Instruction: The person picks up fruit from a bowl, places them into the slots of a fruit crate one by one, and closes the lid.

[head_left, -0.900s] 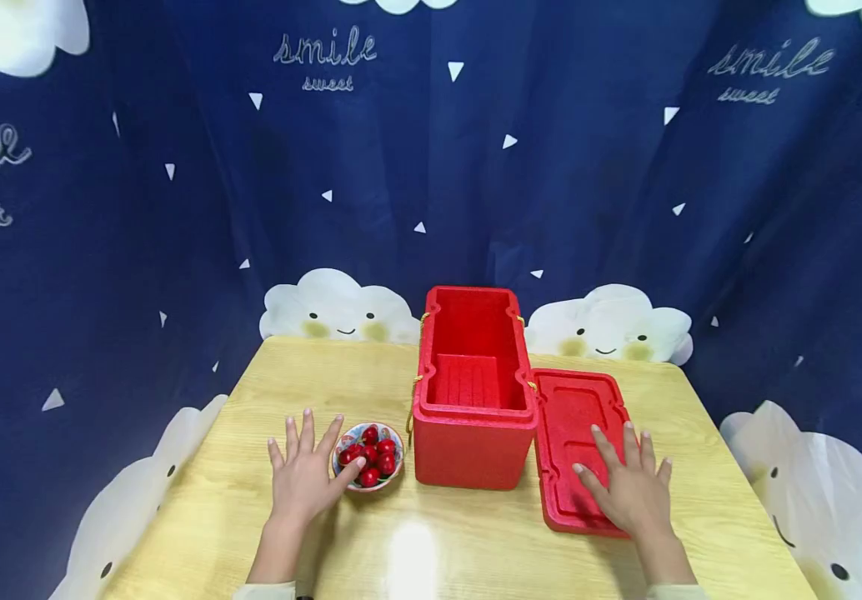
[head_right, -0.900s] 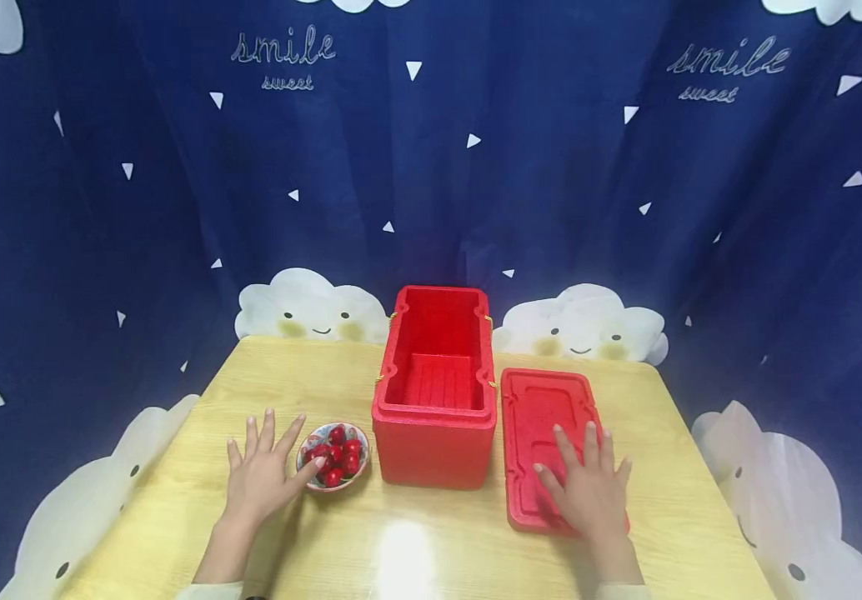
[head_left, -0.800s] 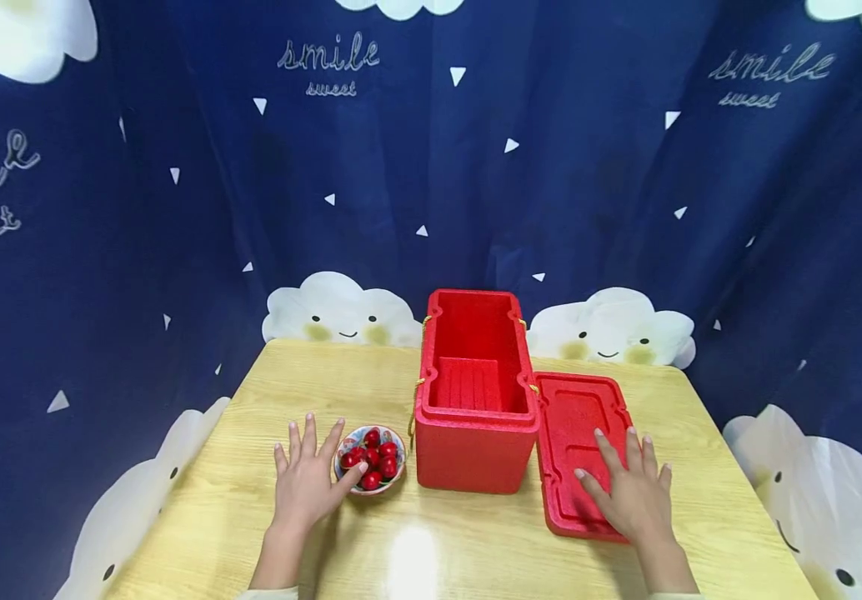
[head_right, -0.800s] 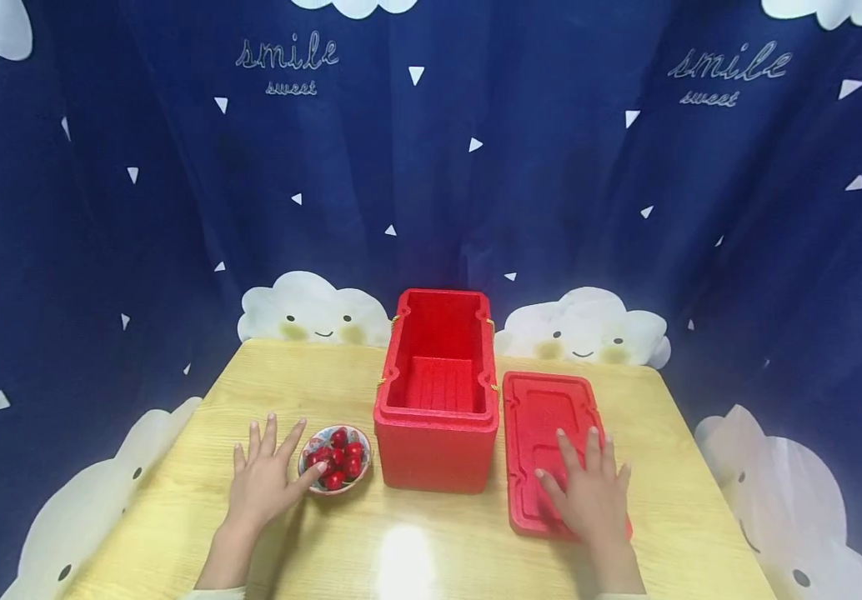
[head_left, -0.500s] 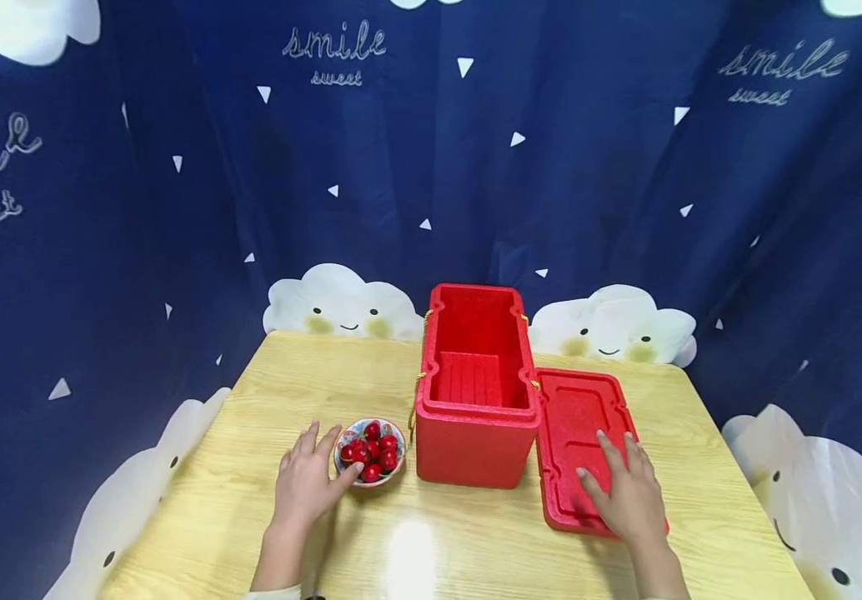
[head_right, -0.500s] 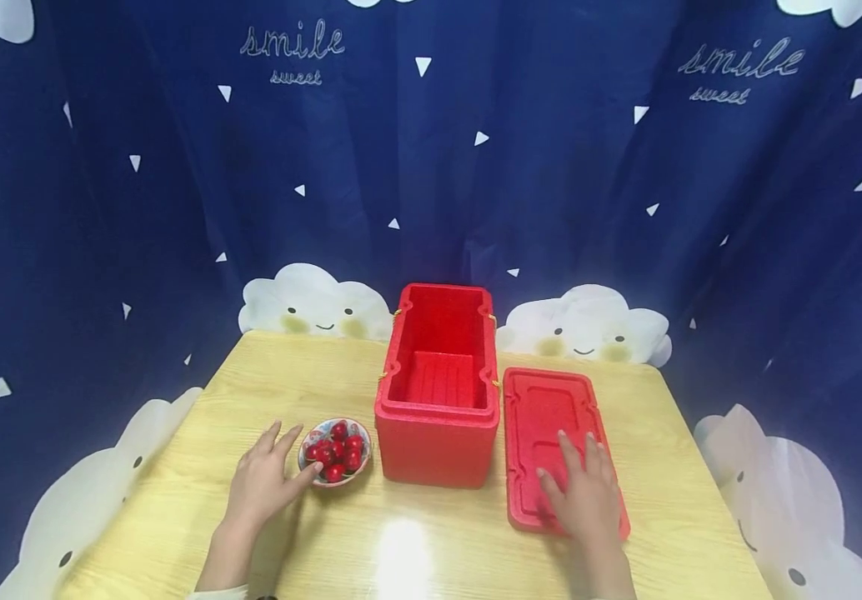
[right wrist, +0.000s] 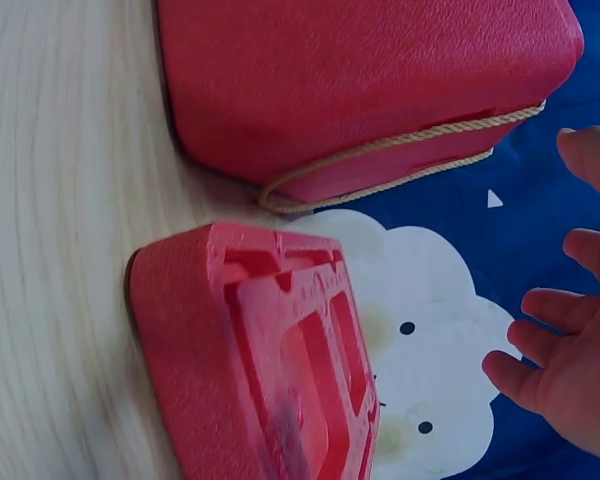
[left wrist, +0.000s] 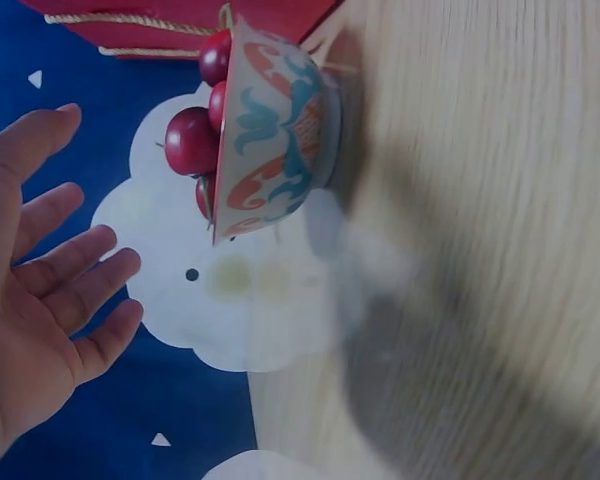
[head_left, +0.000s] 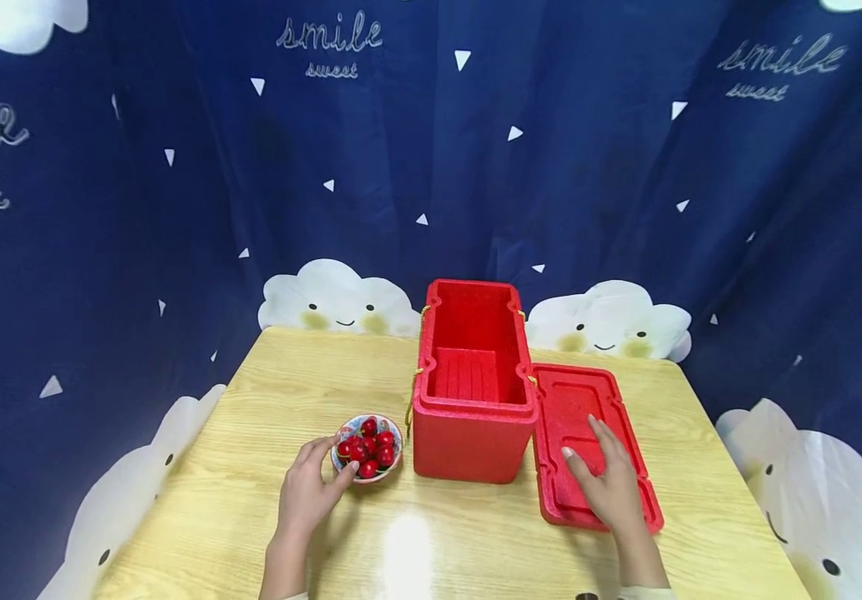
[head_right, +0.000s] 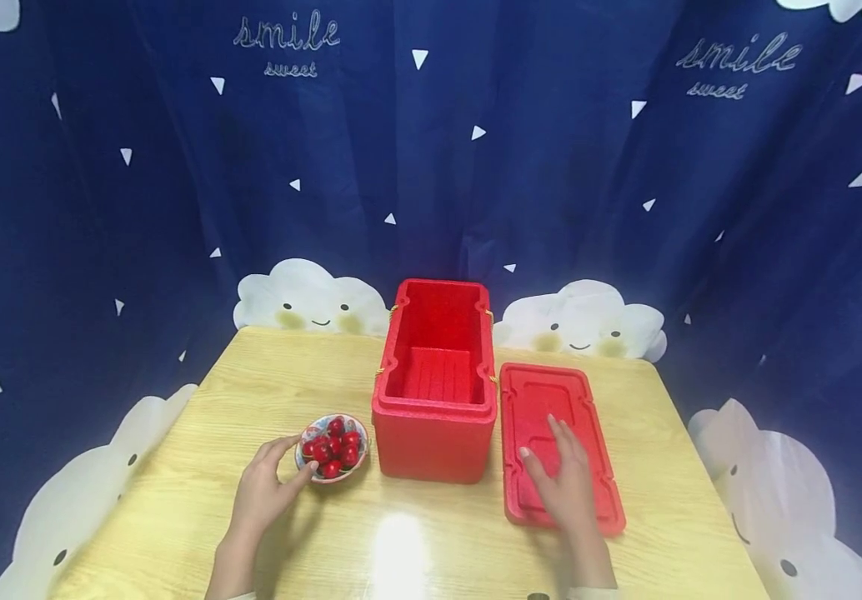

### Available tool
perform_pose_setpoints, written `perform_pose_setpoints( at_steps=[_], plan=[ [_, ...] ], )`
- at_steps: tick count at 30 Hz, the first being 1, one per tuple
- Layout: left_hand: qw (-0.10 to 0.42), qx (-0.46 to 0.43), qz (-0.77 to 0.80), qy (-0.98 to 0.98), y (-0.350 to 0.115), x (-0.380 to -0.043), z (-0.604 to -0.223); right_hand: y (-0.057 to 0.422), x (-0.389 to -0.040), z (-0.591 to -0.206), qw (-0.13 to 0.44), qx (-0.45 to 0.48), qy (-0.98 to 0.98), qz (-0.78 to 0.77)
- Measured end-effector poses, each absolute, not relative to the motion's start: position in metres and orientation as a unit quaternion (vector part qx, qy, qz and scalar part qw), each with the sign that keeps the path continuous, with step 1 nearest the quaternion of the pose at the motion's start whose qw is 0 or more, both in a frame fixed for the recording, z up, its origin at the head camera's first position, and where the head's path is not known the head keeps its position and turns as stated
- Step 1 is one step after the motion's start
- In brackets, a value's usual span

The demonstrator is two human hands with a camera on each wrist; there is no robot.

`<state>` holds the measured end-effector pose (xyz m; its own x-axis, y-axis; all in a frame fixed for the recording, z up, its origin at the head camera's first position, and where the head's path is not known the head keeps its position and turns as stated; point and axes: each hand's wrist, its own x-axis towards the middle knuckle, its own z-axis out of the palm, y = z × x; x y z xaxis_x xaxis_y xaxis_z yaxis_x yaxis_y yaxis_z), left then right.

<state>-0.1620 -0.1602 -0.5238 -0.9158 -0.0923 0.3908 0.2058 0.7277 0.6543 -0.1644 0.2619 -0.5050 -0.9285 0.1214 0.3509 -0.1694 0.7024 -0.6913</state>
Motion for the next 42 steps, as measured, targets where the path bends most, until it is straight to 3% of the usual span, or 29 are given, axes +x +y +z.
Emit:
perform_pose_setpoints(
  at_steps=[31,42],
  plan=[
    [0.228,0.053,-0.569,-0.788,-0.148,-0.175,-0.57,0.218,-0.189,-0.472,0.128,0.054,-0.832,0.537],
    [0.19,0.083,-0.57,-0.795,-0.147,-0.176,-0.579,0.207,-0.204,-0.469,0.089,0.061,-0.829,0.549]
  ],
)
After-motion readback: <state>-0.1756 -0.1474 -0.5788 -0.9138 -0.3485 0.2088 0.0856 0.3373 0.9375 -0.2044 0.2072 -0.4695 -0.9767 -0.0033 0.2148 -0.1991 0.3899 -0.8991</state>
